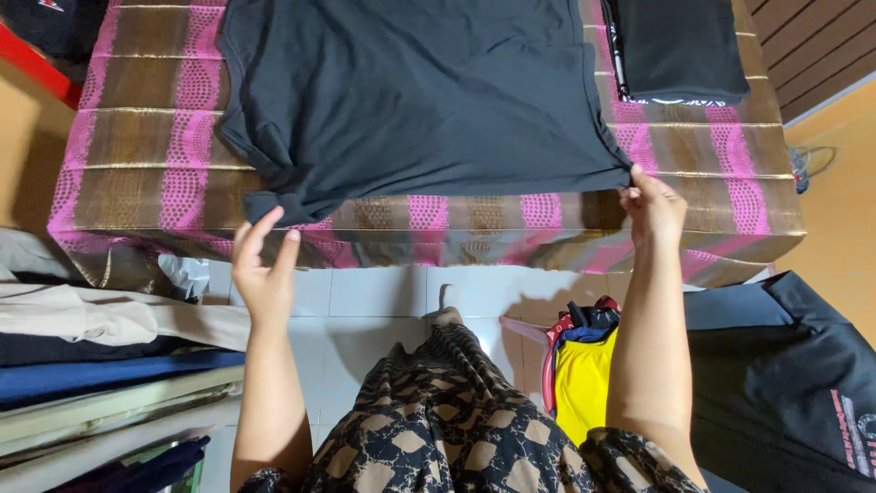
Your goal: The recorder is folding a black t-shirt on a flat surface.
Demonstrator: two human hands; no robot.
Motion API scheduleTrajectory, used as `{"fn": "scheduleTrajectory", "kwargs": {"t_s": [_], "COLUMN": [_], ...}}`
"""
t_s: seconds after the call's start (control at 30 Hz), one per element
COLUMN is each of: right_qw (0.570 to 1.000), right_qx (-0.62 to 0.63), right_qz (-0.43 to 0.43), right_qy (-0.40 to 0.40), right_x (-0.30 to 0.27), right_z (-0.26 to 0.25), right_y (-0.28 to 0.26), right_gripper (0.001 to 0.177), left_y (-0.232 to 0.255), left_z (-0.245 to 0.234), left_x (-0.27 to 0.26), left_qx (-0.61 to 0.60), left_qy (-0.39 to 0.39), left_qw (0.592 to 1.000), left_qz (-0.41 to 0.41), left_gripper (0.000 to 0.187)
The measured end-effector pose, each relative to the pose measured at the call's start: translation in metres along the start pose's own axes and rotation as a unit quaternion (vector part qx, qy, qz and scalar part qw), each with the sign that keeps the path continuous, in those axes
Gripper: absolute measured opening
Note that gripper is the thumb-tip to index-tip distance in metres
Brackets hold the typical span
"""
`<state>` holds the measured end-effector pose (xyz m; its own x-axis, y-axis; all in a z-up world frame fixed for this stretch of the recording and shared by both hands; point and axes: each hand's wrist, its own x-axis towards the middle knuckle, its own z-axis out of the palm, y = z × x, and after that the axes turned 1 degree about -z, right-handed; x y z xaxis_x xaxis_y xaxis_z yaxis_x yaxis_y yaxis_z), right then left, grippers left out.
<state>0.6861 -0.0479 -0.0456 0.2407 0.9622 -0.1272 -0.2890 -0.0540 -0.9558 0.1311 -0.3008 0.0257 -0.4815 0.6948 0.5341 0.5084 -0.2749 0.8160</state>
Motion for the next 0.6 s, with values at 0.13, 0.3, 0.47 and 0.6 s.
{"fn": "scheduleTrajectory", "kwargs": {"t_s": [0.13,0.3,0.47,0.6], "right_qw": [0.999,0.995,0.968,0.852], "right_qx": [-0.003,-0.094,-0.243,-0.469], "right_qz": [-0.030,0.028,-0.027,-0.223], "right_qy": [-0.018,-0.005,0.048,0.067], "right_x": [-0.022,-0.043,-0.030,-0.041], "right_z": [0.007,0.012,-0.008,0.008], "right_y": [-0.006,-0.003,0.025,0.026], "right_gripper": [0.017,0.016,0.029,0.033], "left_y": [-0.011,-0.025,-0.027,-0.037], "left_z": [-0.011,-0.018,-0.024,-0.030], "left_x": [-0.005,-0.021,-0.023,-0.014], "left_qx": [-0.050,0.018,0.119,0.179], "left_qy": [0.032,0.029,-0.026,0.036], "left_qw": [0.997,0.998,0.992,0.979], "left_qz": [-0.058,-0.057,-0.045,-0.095], "left_gripper": [0.032,0.029,0.028,0.045]}}
